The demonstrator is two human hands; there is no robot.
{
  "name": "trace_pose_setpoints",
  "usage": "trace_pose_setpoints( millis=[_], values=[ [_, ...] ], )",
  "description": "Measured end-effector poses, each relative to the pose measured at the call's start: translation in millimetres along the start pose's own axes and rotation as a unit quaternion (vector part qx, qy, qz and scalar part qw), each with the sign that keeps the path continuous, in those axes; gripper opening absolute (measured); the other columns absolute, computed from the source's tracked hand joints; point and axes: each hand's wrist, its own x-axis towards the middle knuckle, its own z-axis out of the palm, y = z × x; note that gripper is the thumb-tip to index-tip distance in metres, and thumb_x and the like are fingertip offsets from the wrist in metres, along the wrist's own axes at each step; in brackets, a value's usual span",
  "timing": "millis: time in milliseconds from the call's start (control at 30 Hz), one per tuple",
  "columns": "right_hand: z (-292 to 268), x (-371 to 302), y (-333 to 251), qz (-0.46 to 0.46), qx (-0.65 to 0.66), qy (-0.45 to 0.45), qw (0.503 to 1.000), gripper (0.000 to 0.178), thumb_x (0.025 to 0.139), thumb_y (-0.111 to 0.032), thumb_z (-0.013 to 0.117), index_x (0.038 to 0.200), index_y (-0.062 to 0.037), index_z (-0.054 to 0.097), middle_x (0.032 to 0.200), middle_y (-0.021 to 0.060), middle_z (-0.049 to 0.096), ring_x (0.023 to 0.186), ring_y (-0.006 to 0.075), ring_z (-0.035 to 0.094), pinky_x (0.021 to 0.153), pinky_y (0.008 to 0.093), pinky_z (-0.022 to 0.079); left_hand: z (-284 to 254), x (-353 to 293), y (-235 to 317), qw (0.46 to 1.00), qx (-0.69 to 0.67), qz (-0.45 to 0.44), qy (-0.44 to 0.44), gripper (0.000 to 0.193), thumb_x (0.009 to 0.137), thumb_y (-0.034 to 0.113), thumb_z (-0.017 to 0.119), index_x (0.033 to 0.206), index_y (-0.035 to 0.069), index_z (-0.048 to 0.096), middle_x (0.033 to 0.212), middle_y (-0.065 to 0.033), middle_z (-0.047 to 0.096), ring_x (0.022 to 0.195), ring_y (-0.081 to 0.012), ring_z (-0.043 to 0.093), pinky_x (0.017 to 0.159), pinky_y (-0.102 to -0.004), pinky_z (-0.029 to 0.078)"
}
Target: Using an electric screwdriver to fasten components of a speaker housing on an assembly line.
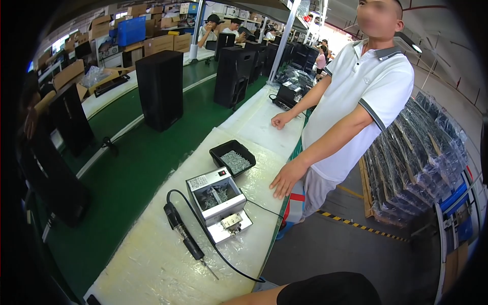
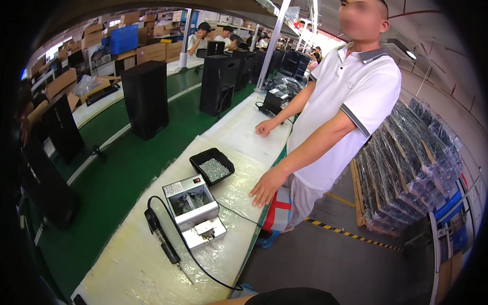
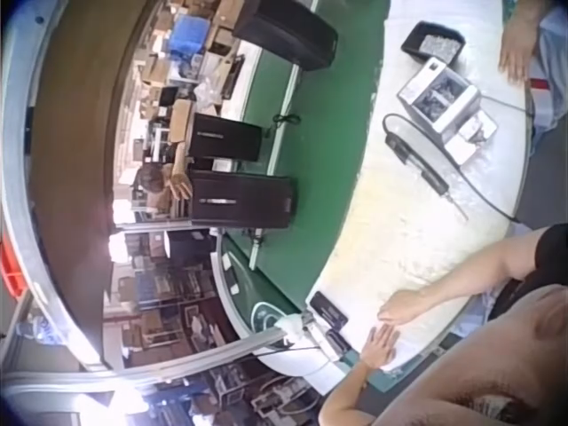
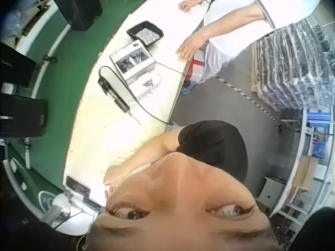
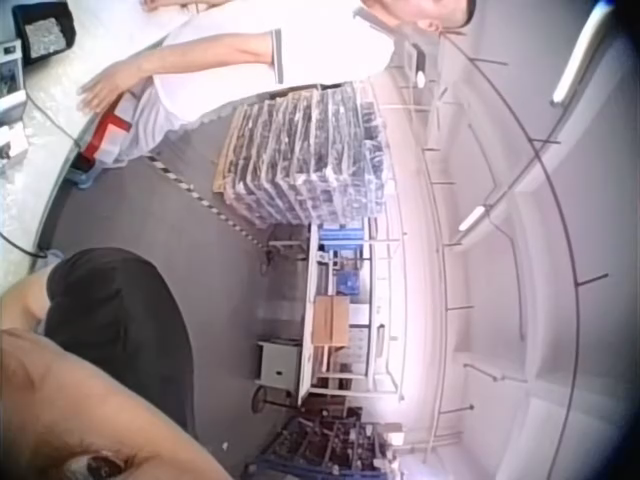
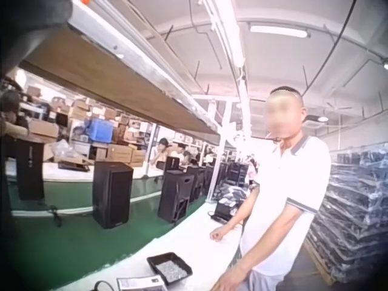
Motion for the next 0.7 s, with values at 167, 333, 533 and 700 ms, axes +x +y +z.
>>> trace_pose_setpoints(
  millis=[167, 333, 533, 700],
  values=[
    [2, -1, 0, -0.005, 0.01, 0.005, 1.0, 0.027, 0.073, -0.031, 0.057, 0.071, -0.0063, 0.065, 0.066, 0.0175, 0.062, 0.062, 0.0363, 0.063, 0.051, 0.0476, 0.047, 5, 0, 0, 1.0, -0.01, 0.002, 0.009, 0.062, 0.086, 0.035, 0.051, 0.14, 0.009, 0.04, 0.146, -0.0186, 0.035, 0.138, -0.0325, 0.029, 0.108, -0.0567, 0.025],
    [6, -2, -3, -0.002, 0.007, 0.013, 1.0, 0.029, 0.073, -0.033, 0.057, 0.068, -0.0053, 0.065, 0.063, 0.0183, 0.061, 0.059, 0.037, 0.062, 0.048, 0.0471, 0.046, 2, -3, 1, 1.0, -0.011, 0.004, 0.007, 0.062, 0.085, 0.035, 0.052, 0.14, 0.008, 0.04, 0.145, -0.019, 0.036, 0.138, -0.033, 0.029, 0.108, -0.0569, 0.025],
    [-1, -3, -1, 0.001, -0.003, 0.011, 1.0, 0.03, 0.073, -0.033, 0.057, 0.068, -0.0048, 0.065, 0.063, 0.0182, 0.061, 0.059, 0.0369, 0.062, 0.047, 0.0467, 0.045, 3, 4, -3, 1.0, 0.0, 0.01, 0.007, 0.063, 0.084, 0.035, 0.053, 0.14, 0.008, 0.04, 0.147, -0.0187, 0.034, 0.138, -0.0334, 0.028, 0.108, -0.0568, 0.026],
    [-8, 4, -16, -0.009, 0.019, -0.026, 0.999, 0.022, 0.074, -0.024, 0.056, 0.069, -0.0045, 0.064, 0.064, 0.0169, 0.062, 0.061, 0.0368, 0.062, 0.049, 0.0472, 0.047, 75, -3, -5, 0.963, 0.048, 0.06, 0.257, 0.063, 0.083, 0.042, 0.052, 0.133, 0.004, 0.047, 0.142, -0.0221, 0.041, 0.138, -0.0394, 0.027, 0.109, -0.0658, 0.013]
  ],
)
